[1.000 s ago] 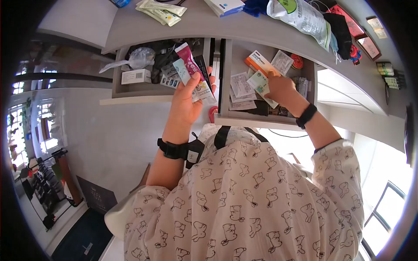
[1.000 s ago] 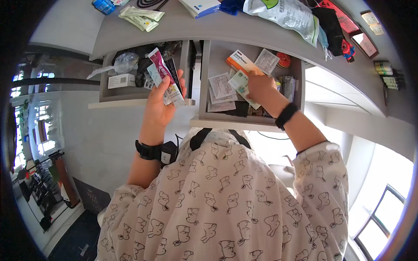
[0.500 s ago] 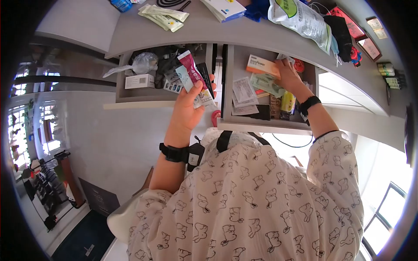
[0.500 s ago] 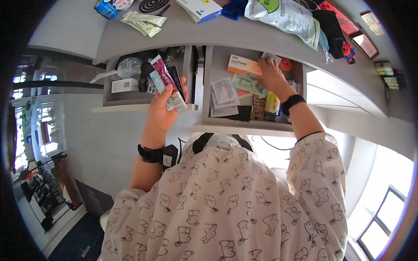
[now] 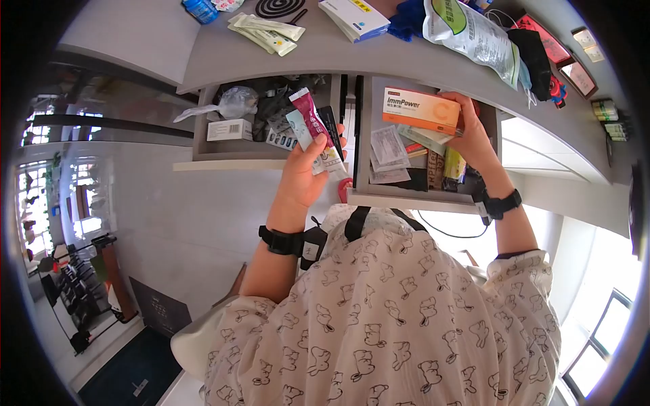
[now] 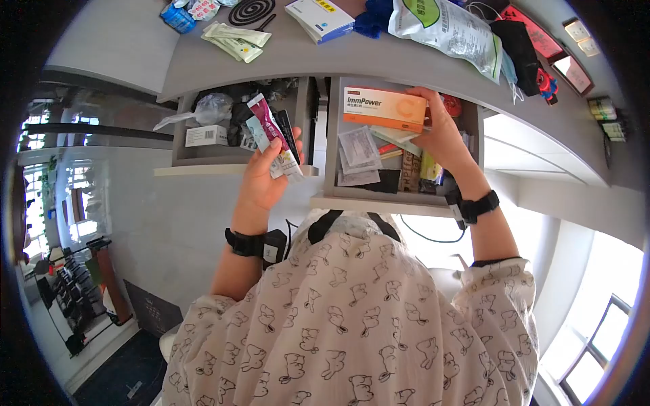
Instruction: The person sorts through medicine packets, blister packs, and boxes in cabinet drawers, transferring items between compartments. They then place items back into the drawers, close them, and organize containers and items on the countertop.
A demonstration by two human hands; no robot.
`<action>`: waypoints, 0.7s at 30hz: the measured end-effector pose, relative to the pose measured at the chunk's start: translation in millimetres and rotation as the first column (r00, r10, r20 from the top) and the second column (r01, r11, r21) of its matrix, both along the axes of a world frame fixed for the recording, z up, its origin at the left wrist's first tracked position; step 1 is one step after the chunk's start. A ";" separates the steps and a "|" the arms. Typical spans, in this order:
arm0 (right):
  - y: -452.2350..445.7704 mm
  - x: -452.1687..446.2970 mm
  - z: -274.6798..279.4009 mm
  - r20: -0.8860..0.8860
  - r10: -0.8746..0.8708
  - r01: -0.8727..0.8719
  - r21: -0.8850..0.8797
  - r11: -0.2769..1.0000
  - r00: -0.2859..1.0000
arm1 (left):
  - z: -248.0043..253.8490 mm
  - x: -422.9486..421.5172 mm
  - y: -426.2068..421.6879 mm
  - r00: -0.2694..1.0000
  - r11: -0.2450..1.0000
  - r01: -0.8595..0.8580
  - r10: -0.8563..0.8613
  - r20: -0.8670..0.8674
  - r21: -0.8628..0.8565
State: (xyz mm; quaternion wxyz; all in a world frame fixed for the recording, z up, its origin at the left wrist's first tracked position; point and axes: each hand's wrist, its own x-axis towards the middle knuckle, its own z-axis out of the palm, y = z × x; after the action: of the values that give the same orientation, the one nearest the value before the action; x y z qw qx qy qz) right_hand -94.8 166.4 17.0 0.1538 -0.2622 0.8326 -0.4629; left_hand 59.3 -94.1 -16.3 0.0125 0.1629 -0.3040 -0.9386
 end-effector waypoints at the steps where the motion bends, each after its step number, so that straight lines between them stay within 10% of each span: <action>1: 0.2 3.4 3.1 0.004 -0.014 0.014 -0.024 1.000 1.000 | 0.9 -0.2 0.3 1.000 1.000 0.004 -0.004 -0.001 0.010; 21: -0.4 23.3 29.6 0.145 0.057 -0.006 -0.330 0.944 0.988 | 3.8 -0.2 3.7 0.999 0.998 0.033 -0.034 -0.017 -0.057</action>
State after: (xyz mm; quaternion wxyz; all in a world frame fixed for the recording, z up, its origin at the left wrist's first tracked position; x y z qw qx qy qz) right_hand -71.5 166.0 46.6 0.1784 -0.2612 0.7253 -0.6114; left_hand 59.1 -90.4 -12.5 0.0043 0.1489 -0.3332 -0.9310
